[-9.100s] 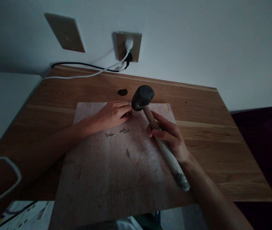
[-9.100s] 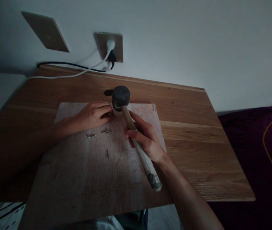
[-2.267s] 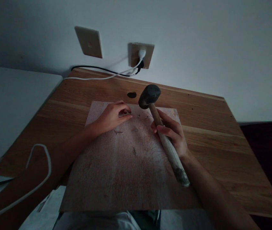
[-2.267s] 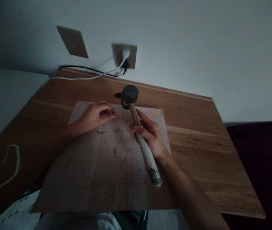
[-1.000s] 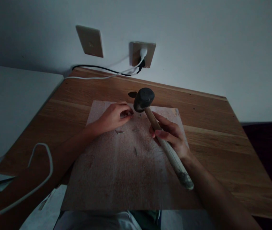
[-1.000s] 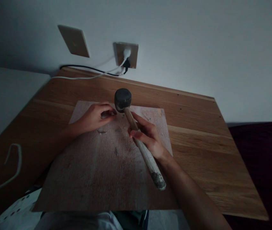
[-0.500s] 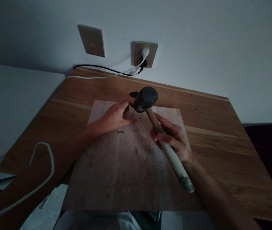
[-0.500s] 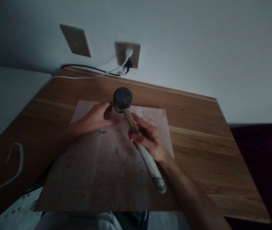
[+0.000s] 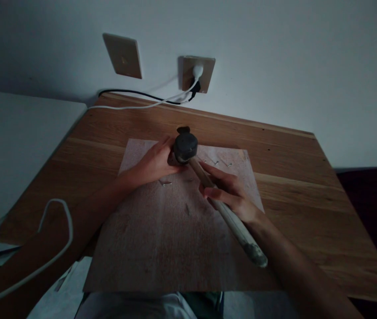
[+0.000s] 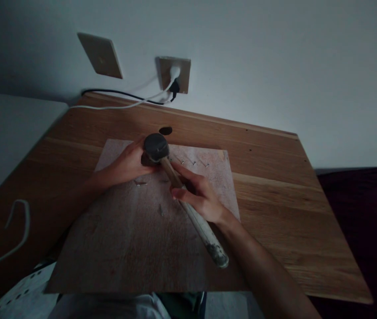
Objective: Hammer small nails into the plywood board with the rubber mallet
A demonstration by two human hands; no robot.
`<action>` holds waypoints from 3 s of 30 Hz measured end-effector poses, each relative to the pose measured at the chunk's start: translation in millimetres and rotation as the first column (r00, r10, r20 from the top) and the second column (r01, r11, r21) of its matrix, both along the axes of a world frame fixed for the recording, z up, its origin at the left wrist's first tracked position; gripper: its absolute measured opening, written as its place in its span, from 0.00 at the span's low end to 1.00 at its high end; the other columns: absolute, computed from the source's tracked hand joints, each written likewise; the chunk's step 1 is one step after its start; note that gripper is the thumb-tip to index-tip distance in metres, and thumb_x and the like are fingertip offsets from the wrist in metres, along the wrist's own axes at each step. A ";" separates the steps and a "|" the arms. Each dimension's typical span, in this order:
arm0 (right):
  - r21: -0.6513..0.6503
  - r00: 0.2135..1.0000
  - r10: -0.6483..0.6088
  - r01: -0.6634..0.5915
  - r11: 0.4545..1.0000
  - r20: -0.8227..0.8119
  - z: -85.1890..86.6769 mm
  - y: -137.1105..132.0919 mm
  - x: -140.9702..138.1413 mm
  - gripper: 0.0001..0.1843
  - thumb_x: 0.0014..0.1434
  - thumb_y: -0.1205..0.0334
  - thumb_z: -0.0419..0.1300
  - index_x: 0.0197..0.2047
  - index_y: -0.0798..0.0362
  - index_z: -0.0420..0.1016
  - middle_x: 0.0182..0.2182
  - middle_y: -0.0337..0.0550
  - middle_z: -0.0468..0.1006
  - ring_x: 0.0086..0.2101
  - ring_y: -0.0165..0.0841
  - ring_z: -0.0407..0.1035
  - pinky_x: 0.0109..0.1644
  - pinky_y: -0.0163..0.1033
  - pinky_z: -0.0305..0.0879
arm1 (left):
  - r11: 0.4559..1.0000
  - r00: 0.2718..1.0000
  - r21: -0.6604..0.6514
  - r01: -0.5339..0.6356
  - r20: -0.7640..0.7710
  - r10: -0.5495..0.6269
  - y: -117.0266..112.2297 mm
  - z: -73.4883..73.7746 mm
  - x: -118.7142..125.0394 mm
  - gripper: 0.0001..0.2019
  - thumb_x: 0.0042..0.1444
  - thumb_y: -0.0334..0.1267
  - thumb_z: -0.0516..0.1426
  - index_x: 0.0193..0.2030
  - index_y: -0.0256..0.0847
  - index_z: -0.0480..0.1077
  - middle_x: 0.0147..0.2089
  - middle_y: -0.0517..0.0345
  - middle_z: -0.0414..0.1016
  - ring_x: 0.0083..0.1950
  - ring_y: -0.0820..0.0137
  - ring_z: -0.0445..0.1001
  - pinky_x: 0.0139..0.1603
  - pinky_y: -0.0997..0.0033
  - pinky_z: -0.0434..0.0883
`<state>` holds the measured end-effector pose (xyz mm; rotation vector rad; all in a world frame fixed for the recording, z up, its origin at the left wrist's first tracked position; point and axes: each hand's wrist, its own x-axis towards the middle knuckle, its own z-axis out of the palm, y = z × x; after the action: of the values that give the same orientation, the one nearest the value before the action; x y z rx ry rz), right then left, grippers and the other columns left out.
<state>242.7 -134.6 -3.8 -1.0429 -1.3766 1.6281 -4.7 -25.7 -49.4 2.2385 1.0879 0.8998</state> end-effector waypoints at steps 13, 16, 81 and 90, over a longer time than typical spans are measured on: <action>0.025 0.987 -0.147 0.149 0.989 -0.062 -4.1 3.1 3.6 0.41 0.59 0.58 0.69 0.74 0.55 0.72 0.28 0.34 0.78 0.21 0.29 0.61 0.22 0.37 0.55 | 0.993 0.994 0.034 0.112 -0.009 -0.112 1.4 4.7 -1.2 0.06 0.61 0.25 0.64 0.40 0.40 0.78 0.42 0.57 0.79 0.42 0.69 0.79 0.45 0.68 0.75; 0.027 0.989 -0.134 0.136 0.990 -0.064 -2.6 2.8 3.6 0.40 0.59 0.58 0.69 0.74 0.54 0.73 0.28 0.34 0.77 0.21 0.29 0.61 0.22 0.37 0.55 | 0.992 0.993 0.018 0.121 0.003 -0.121 0.8 5.1 -0.4 0.06 0.61 0.24 0.63 0.40 0.40 0.78 0.41 0.57 0.80 0.41 0.69 0.79 0.45 0.69 0.75; -0.007 0.977 -0.210 0.211 0.977 0.039 1.0 7.7 2.1 0.45 0.56 0.55 0.69 0.74 0.61 0.72 0.27 0.34 0.76 0.23 0.29 0.61 0.26 0.39 0.54 | 0.975 0.959 -0.218 -0.051 0.262 0.109 0.8 21.8 -17.7 0.14 0.69 0.47 0.62 0.53 0.43 0.80 0.50 0.52 0.85 0.51 0.63 0.83 0.52 0.64 0.79; 0.012 0.975 -0.216 0.216 0.976 0.047 -0.1 8.9 3.6 0.43 0.57 0.54 0.69 0.74 0.59 0.72 0.28 0.34 0.76 0.23 0.30 0.61 0.26 0.39 0.54 | 0.996 0.994 -0.034 -0.081 0.074 0.083 -4.1 17.3 -25.8 0.07 0.67 0.42 0.63 0.47 0.44 0.79 0.43 0.57 0.86 0.44 0.66 0.84 0.48 0.67 0.77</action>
<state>246.2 -125.7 -3.9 -1.1910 -1.2513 1.4461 -30.5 -29.7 -32.0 2.1311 1.1585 0.9859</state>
